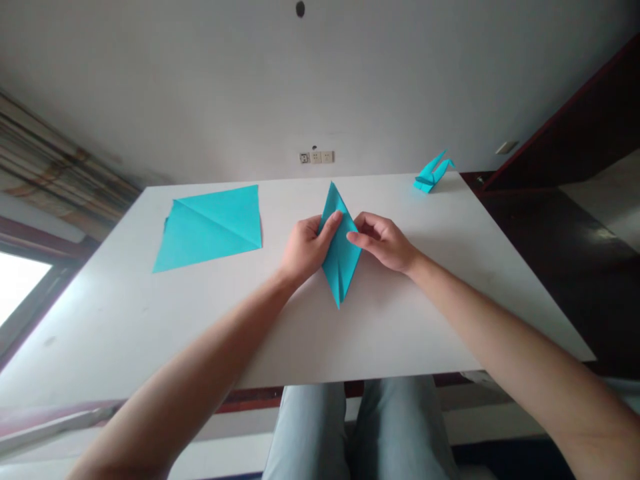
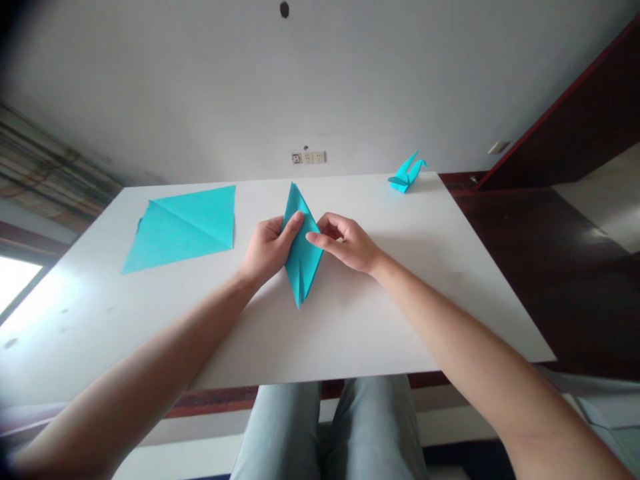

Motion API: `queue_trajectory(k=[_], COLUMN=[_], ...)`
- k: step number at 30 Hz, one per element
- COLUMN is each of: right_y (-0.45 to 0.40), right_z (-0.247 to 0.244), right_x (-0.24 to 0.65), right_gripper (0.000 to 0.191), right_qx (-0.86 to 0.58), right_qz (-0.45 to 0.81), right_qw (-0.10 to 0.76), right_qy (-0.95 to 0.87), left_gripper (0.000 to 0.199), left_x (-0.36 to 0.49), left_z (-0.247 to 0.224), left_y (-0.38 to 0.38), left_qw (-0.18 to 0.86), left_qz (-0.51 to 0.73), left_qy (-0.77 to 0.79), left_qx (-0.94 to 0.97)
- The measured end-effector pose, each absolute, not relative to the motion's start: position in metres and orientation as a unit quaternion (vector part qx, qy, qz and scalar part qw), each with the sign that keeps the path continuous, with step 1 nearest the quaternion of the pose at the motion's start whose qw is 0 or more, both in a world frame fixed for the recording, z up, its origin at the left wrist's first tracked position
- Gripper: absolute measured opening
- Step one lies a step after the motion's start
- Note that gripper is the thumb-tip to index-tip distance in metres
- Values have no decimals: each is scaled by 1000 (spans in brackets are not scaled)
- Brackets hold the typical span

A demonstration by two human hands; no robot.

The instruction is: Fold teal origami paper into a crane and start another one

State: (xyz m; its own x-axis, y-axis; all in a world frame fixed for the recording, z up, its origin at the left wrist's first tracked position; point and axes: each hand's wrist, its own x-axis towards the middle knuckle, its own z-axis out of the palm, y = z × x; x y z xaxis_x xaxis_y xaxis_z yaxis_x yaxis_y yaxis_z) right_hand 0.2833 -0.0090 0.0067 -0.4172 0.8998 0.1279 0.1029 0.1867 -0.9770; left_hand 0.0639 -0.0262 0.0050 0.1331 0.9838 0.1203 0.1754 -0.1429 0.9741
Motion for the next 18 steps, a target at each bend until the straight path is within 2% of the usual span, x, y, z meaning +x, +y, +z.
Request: queue_trajectory(k=[5,10,14,18], right_y=[-3,2,0,5], right_z=[-1,-3,-4,-10], right_x=[283,286,289,292], right_gripper=[71,72,69,65], right_qx=[-385,-411,-389,-373], right_qz=[518,515,486,459], right_qw=[407,448,482,504], right_qy=[-647,-604,-617,-629], left_gripper=[85,84,65,66], left_x=[59,54,53,52], left_z=[6,4,-3,-11], left_y=[-18,-10,-7,-3], left_qw=[446,471,501,505], left_qz=[469,457,501,535], left_qy=[452,434,417,389], left_qx=[614,617,569,555])
